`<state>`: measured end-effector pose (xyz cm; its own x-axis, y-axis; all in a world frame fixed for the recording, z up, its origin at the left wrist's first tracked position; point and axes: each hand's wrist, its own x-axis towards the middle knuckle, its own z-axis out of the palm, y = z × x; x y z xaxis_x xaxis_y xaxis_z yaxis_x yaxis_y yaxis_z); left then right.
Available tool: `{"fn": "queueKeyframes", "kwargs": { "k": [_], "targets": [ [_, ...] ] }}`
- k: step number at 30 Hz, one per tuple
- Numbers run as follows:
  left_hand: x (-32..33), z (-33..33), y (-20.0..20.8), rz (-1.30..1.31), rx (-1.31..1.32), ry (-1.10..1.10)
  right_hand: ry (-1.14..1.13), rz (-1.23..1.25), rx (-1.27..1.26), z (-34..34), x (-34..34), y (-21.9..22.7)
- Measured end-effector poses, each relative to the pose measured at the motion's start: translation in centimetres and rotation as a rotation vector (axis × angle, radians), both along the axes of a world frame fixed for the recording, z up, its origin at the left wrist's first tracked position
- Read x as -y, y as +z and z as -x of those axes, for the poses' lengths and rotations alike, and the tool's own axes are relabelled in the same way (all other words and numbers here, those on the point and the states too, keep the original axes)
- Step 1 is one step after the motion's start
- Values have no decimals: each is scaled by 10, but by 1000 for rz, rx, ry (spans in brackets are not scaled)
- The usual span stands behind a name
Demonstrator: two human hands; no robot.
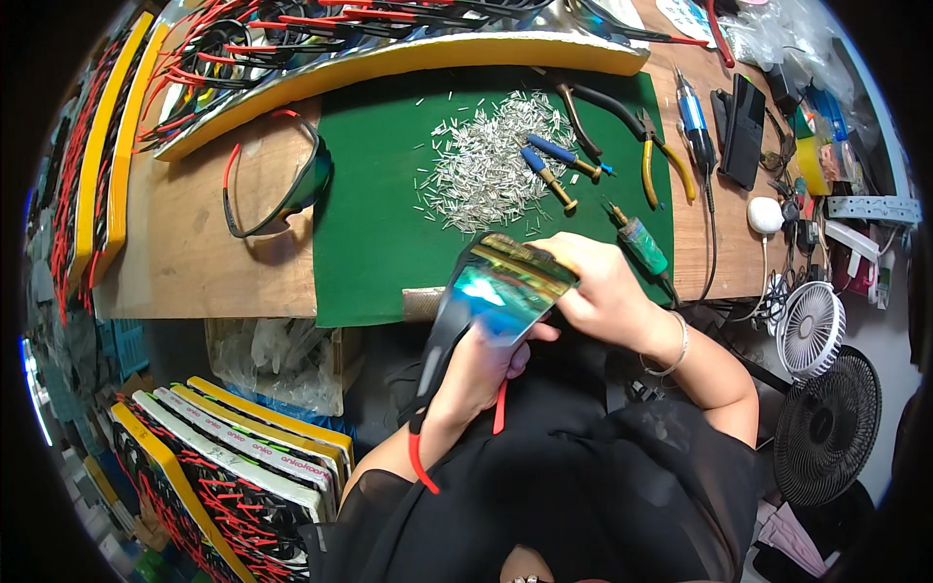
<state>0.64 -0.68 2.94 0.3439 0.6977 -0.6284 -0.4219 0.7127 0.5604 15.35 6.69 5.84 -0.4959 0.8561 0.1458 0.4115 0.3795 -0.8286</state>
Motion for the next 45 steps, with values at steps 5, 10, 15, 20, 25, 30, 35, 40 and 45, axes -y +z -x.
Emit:
{"fn": "queueKeyframes", "kwargs": {
  "k": [5,10,15,20,25,30,35,40,45],
  "targets": [
    [-10,26,7,-183,-104,-210,-22,743,-80,-11,-17,4],
    [-31,35,17,-670,-183,247,369,1053,-30,11,-12,24],
    [-28,45,14,-281,0,397,283,711,207,13,-16,30],
    [-22,52,18,-226,-96,73,268,95,37,43,-33,47],
    [-19,69,10,-240,-84,62,291,-153,-68,67,-39,31],
    [-15,99,10,-138,-25,184,346,111,4,113,-68,13],
    [13,178,8,-155,-270,770,427,-543,248,170,-108,-7],
    [17,215,5,-218,-215,997,423,-591,359,171,-113,-30],
    [26,261,-4,-259,-600,1065,354,-576,229,82,-57,25]
  ]
}}
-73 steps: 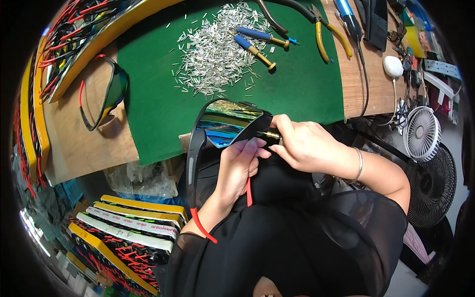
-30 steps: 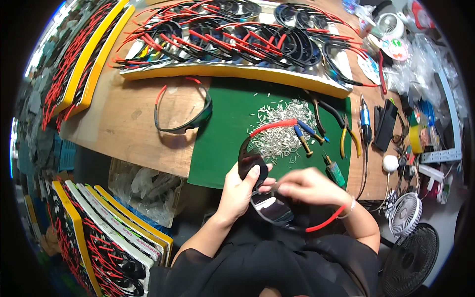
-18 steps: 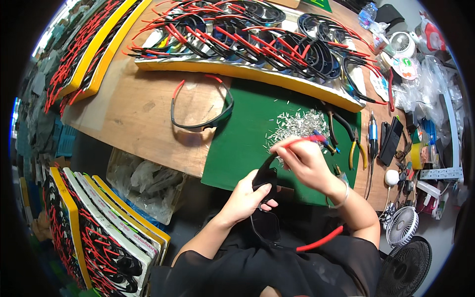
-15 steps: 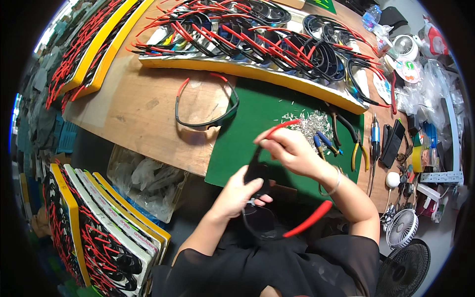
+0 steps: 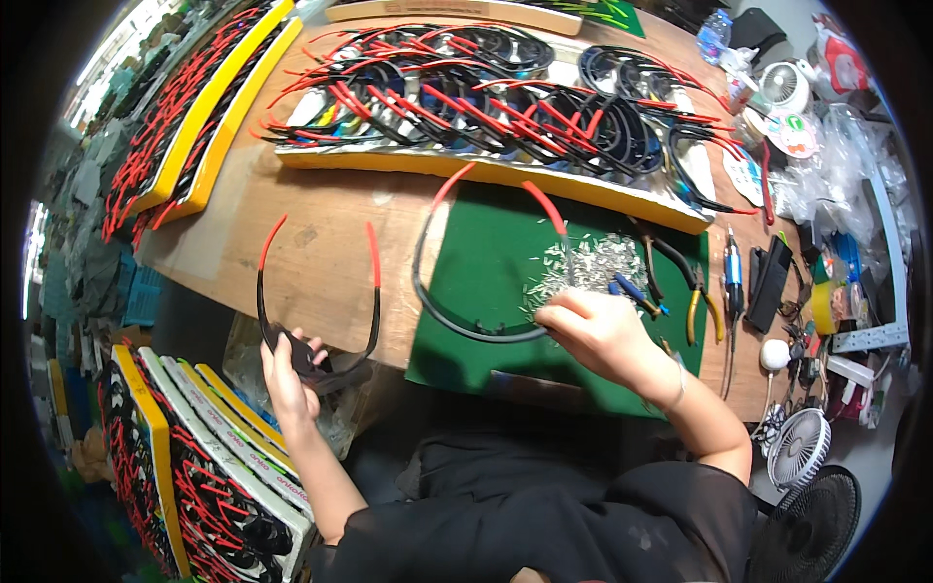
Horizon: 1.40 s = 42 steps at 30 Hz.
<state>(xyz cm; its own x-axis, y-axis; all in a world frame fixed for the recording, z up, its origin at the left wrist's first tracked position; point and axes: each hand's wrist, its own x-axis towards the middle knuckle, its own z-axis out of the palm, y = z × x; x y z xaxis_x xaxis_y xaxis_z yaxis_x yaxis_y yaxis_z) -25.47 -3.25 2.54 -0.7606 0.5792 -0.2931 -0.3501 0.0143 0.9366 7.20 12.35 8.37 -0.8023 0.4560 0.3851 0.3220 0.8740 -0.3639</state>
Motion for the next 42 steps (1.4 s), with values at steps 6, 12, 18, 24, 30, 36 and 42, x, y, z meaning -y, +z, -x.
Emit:
{"fn": "queueKeyframes", "kwargs": {
  "k": [6,12,18,24,30,36,42],
  "targets": [
    [-89,-5,-6,268,-279,-219,-151,-31,-49,-51,42,4],
    [-83,-51,20,489,-1187,-132,-192,-63,-96,-73,57,-2],
    [-34,-203,36,-82,321,-668,-112,-68,-25,-59,72,-3],
    [-49,-212,27,-109,350,-740,-326,510,-506,-103,76,4],
    [-54,-229,24,-36,372,-919,-293,1357,-610,-100,69,-3],
    [-58,-224,16,-9,436,-907,-75,1303,-328,-106,72,6],
    [-60,-233,11,34,673,-990,149,868,-285,-121,80,26]
  ]
}}
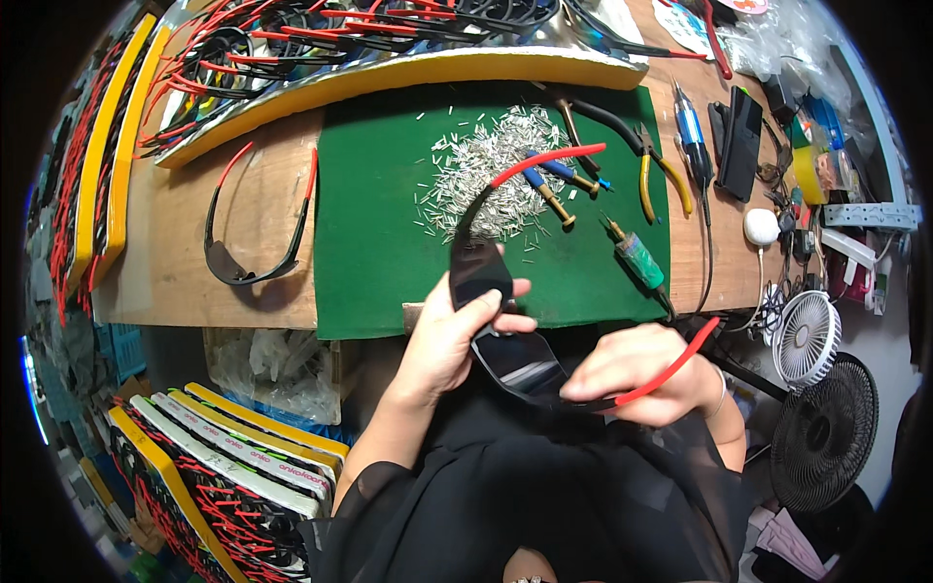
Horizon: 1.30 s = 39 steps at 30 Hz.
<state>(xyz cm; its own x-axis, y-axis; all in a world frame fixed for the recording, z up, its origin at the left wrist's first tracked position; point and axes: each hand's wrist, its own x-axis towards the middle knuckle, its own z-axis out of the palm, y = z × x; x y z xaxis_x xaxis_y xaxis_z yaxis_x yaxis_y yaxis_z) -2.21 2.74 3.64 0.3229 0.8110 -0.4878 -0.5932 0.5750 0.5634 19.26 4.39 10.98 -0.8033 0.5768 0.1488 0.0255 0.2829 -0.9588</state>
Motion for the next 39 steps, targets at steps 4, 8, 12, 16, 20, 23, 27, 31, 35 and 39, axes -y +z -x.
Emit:
{"fn": "queueKeyframes", "kwargs": {
  "k": [4,8,12,16,20,23,27,31,35,39],
  "targets": [
    [8,-15,6,96,113,-228,-518,-80,122,-4,-26,-18],
    [14,-27,2,74,176,-320,-483,-324,45,28,-34,-46],
    [17,-28,-1,62,179,-294,-489,-431,80,30,-29,-38],
    [20,-36,-1,-47,43,-320,-537,98,97,15,-34,-36],
    [13,-24,-1,-51,96,-469,-361,-176,169,18,-34,-42],
    [19,-26,-17,-15,90,-410,-301,-114,436,15,-31,-51],
    [42,-21,-15,176,192,-343,-479,-614,447,11,-51,-28],
    [47,-20,-11,371,190,-420,-453,-821,460,25,-54,-22],
    [46,-24,-28,451,126,-272,-83,-497,286,26,-78,-17],
    [42,-29,-34,420,260,-202,125,13,385,-5,-109,-26]
  ]
}}
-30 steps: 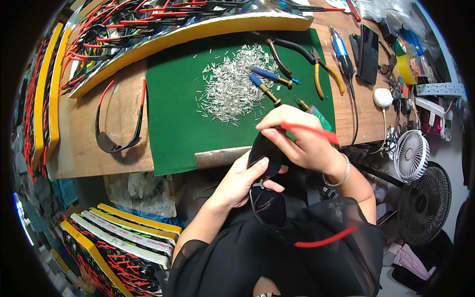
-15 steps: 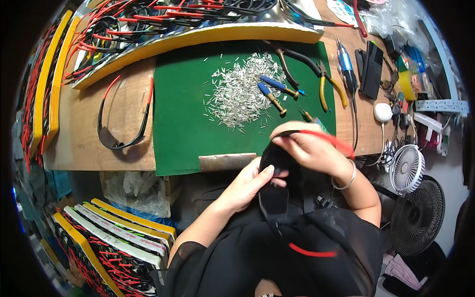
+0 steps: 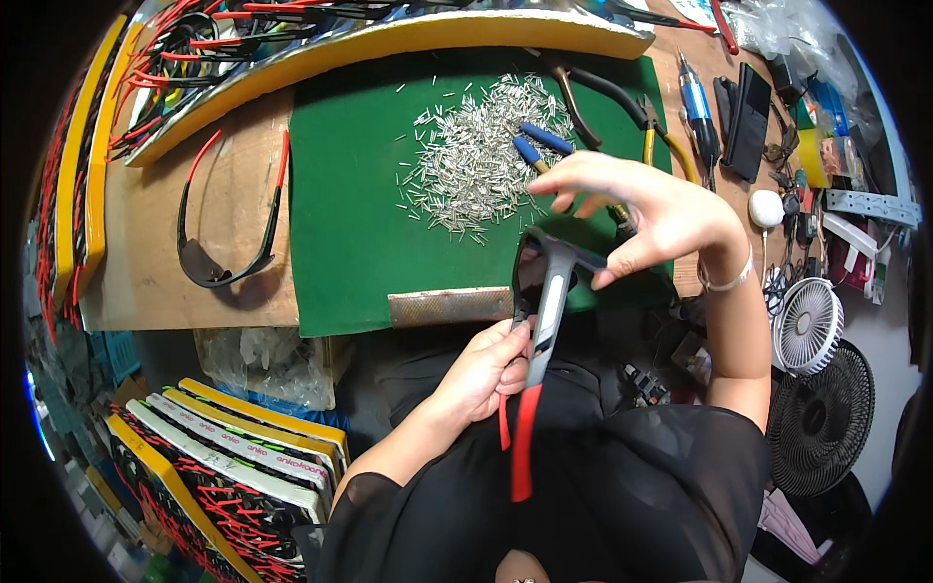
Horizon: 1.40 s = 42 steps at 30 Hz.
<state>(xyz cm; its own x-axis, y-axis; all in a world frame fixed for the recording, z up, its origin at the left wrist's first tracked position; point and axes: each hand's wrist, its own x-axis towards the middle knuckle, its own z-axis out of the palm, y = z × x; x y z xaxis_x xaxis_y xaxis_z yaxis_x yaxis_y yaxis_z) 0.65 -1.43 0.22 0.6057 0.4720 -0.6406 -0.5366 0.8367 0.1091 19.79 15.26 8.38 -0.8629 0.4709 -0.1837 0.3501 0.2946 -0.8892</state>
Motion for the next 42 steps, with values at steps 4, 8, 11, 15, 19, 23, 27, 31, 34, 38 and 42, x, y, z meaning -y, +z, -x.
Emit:
{"fn": "queueKeyframes", "kwargs": {
  "k": [4,8,11,15,19,23,27,31,34,38,42],
  "targets": [
    [6,6,-10,35,110,58,17,-27,149,6,-5,-5],
    [8,0,-10,10,44,95,-441,-493,300,23,-12,-41],
    [8,0,-7,-2,-46,55,-551,-892,385,44,1,-69],
    [2,-1,-4,-6,-72,42,-596,-1056,335,45,10,-77],
    [3,-3,-5,-1,-60,96,-547,-958,275,36,11,-62],
    [7,-2,-8,22,-131,78,-654,-460,239,11,50,-15],
    [7,-6,-9,12,-148,73,-598,-167,292,-18,105,-6],
    [8,-10,-7,-3,-160,84,-593,-160,196,-5,138,-29],
    [6,-9,-3,19,-177,79,-590,-305,106,6,132,-43],
    [5,-8,-6,44,-135,80,-567,-293,190,6,131,-43],
    [6,-10,-5,47,-132,88,-566,-278,198,7,130,-42]
  ]
}}
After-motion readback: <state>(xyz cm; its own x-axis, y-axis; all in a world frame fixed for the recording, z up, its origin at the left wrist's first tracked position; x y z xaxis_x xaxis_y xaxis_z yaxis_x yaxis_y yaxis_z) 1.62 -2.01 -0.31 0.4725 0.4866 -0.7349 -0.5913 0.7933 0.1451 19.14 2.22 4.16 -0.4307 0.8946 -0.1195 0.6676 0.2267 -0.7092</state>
